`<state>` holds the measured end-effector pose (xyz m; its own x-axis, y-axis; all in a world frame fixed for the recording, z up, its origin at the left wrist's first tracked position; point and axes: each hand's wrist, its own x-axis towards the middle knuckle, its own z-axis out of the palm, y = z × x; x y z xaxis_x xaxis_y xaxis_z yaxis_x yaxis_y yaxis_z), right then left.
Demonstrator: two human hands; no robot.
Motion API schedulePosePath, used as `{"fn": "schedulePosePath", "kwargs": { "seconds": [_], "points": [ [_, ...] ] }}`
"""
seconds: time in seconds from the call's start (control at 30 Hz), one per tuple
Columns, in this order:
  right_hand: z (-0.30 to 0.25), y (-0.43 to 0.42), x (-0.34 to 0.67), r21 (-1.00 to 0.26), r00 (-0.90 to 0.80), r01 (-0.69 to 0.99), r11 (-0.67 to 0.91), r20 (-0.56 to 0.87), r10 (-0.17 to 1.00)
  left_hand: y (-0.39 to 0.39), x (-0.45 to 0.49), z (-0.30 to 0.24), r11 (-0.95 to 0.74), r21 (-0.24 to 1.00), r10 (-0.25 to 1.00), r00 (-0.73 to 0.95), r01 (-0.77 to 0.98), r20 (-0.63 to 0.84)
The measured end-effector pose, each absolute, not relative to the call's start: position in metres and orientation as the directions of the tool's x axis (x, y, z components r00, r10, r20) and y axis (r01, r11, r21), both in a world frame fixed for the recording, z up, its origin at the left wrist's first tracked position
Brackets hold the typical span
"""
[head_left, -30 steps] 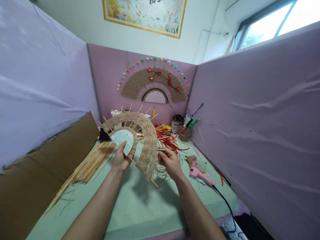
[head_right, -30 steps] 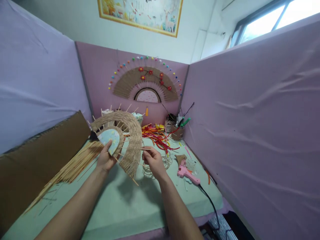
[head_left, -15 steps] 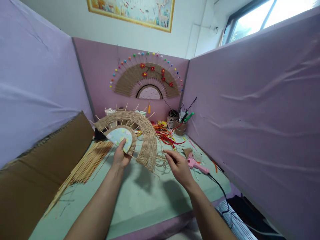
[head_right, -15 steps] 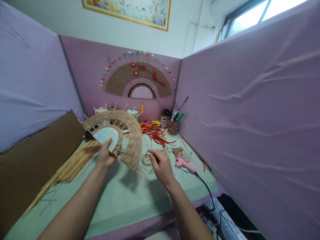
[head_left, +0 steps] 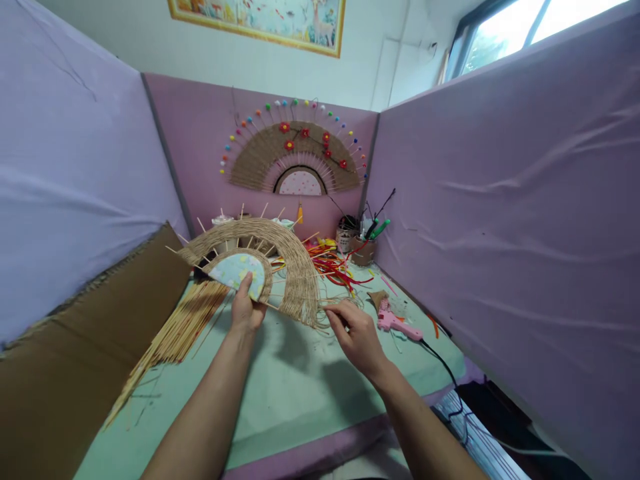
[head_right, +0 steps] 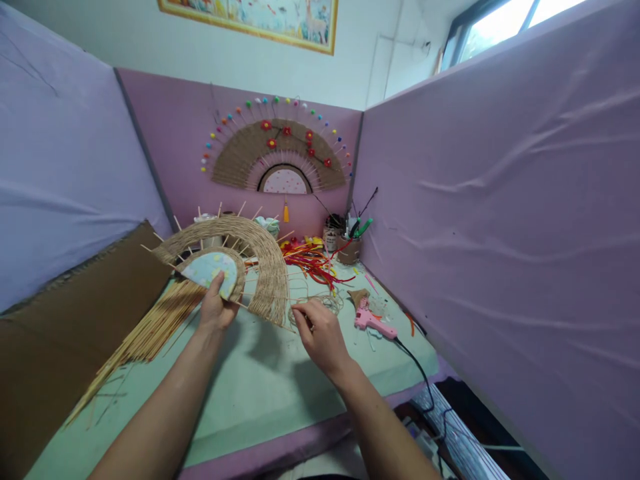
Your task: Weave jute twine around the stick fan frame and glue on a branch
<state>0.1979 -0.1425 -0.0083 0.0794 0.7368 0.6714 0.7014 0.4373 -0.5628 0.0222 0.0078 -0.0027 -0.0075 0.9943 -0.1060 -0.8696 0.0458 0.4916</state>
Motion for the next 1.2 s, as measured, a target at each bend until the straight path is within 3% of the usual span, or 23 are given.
{"fn": "schedulePosePath", "kwargs": {
  "seconds": [0.27, 0.67, 0.93, 1.2],
  "points": [
    [-0.030, -0.142, 0.202, -0.659, 0.083, 0.514, 0.549, 0.676, 0.733, 0.007, 0.021, 0.002, 0.081, 0.457, 0.992, 0.028, -0.886, -0.120],
    [-0.060, -0.139, 0.188, -0.615, 0.107, 0.622, 0.485, 0.680, 0.725, 0.010, 0.023, -0.002, 0.037, 0.478, 0.990, -0.034, -0.878, -0.139],
    [-0.058, -0.138, 0.173, -0.801, 0.334, 0.468, 0.374, 0.551, 0.764, 0.009, 0.028, -0.007, -0.044, 0.499, 0.987, -0.114, -0.866, -0.111],
    [-0.058, -0.142, 0.170, -0.680, 0.203, 0.629, 0.377, 0.612, 0.764, 0.010, 0.031, -0.012, -0.083, 0.553, 0.988, -0.140, -0.829, -0.060]
  ]
}}
